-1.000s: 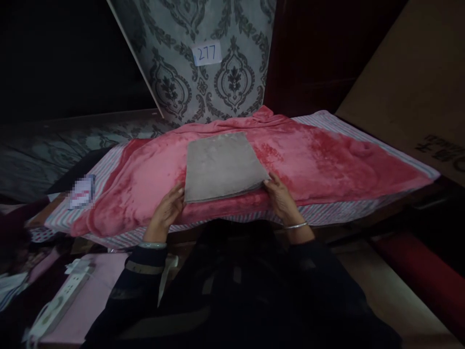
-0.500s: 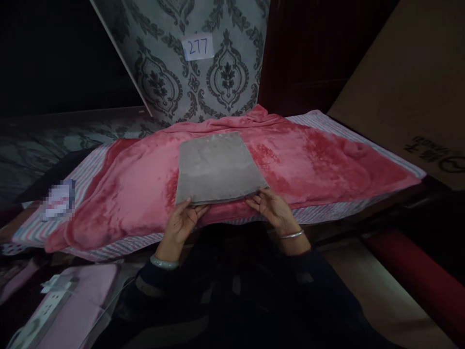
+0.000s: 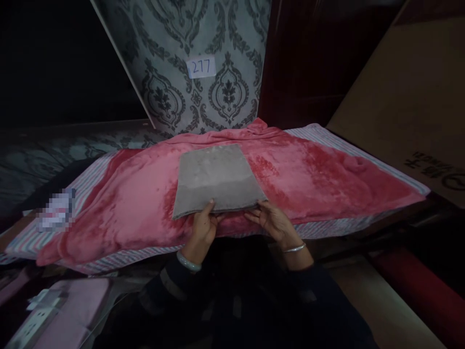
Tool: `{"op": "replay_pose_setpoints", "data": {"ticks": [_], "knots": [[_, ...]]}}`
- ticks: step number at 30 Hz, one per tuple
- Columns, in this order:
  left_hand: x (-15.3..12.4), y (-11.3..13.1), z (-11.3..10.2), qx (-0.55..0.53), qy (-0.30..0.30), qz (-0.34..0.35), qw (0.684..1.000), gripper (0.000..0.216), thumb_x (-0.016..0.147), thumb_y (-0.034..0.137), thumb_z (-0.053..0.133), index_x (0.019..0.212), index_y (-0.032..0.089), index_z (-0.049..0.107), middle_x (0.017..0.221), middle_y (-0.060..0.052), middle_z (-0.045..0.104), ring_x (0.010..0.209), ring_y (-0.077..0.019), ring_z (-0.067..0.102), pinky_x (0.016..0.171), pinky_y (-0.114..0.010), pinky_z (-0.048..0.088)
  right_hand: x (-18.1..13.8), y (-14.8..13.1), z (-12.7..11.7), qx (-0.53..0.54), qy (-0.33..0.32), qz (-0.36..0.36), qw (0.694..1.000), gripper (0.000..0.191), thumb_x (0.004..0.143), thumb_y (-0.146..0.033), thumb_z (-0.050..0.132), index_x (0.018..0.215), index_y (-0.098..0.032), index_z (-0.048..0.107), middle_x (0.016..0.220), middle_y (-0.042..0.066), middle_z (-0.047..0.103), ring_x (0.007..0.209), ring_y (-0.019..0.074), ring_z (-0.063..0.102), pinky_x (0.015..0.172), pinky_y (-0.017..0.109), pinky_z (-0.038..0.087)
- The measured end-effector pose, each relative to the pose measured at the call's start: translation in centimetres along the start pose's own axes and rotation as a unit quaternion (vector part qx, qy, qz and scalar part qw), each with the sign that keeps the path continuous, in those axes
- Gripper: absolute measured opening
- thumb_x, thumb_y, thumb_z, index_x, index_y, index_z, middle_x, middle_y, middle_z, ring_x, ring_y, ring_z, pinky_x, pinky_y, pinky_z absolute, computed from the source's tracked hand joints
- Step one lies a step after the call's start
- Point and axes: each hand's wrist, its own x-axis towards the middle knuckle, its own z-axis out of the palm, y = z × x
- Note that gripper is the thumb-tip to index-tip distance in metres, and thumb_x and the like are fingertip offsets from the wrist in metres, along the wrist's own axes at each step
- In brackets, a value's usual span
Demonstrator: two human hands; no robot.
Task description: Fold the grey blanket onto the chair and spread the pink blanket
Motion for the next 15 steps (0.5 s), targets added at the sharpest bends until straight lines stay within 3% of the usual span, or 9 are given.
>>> {"op": "replay_pose_setpoints", "data": {"ticks": [2, 4, 8, 12, 15], "knots": [[0.0, 0.3, 0.5, 0.005, 0.023, 0.0, 1.0, 0.036, 0.075, 0.008, 0.069, 0.11, 0.018, 0.068, 0.097, -0.005, 0.077, 0.093, -0.0226, 0.074, 0.093, -0.046, 0.06, 0.1, -0.1, -0.1, -0.014, 0.001, 0.001, 1.0, 0.023, 0.078, -0.026, 0.076, 0.099, -0.025, 0.067, 0.109, 0.004, 0.076, 0.101, 0.0251, 0.072, 0.099, 0.05, 0.057], [0.1, 1.7, 0.2, 0.02, 0.009, 0.01, 1.0, 0.039, 0.073, 0.007, 0.068, 0.11, 0.017, 0.068, 0.099, -0.006, 0.077, 0.091, -0.0236, 0.074, 0.091, -0.048, 0.061, 0.3, -0.3, -0.2, -0.028, 0.006, -0.003, 1.0, 0.026, 0.083, -0.033, 0.072, 0.107, -0.026, 0.066, 0.115, 0.004, 0.074, 0.103, 0.0253, 0.072, 0.098, 0.05, 0.058], [0.0, 7.8, -3.1, 0.078, -0.031, 0.051, 0.995, 0.047, 0.067, 0.009, 0.073, 0.113, 0.016, 0.067, 0.097, -0.005, 0.077, 0.084, -0.0237, 0.074, 0.082, -0.045, 0.064, 1.1, -1.0, -0.9, -0.026, 0.033, -0.028, 0.999, 0.027, 0.083, -0.04, 0.071, 0.106, -0.028, 0.063, 0.123, 0.007, 0.071, 0.11, 0.0275, 0.07, 0.096, 0.051, 0.058], [0.0, 14.8, -8.9, 0.12, 0.081, 0.097, 0.985, 0.033, 0.068, 0.01, 0.071, 0.101, 0.018, 0.07, 0.087, -0.001, 0.076, 0.075, -0.018, 0.072, 0.069, -0.028, 0.062, 3.4, -1.9, -1.5, -0.072, 0.069, -0.08, 0.992, 0.031, 0.08, -0.035, 0.073, 0.109, -0.029, 0.063, 0.12, 0.007, 0.072, 0.112, 0.0271, 0.069, 0.098, 0.05, 0.058], [0.2, 17.0, -13.1, 0.126, 0.189, 0.105, 0.968, 0.018, 0.073, 0.014, 0.066, 0.09, 0.018, 0.069, 0.082, -0.001, 0.075, 0.071, -0.0161, 0.069, 0.068, -0.026, 0.059, 6.5, -2.4, -0.3, -0.169, 0.078, -0.131, 0.974, 0.035, 0.08, -0.037, 0.071, 0.114, -0.032, 0.065, 0.128, 0.005, 0.069, 0.115, 0.0246, 0.068, 0.097, 0.045, 0.058]]}}
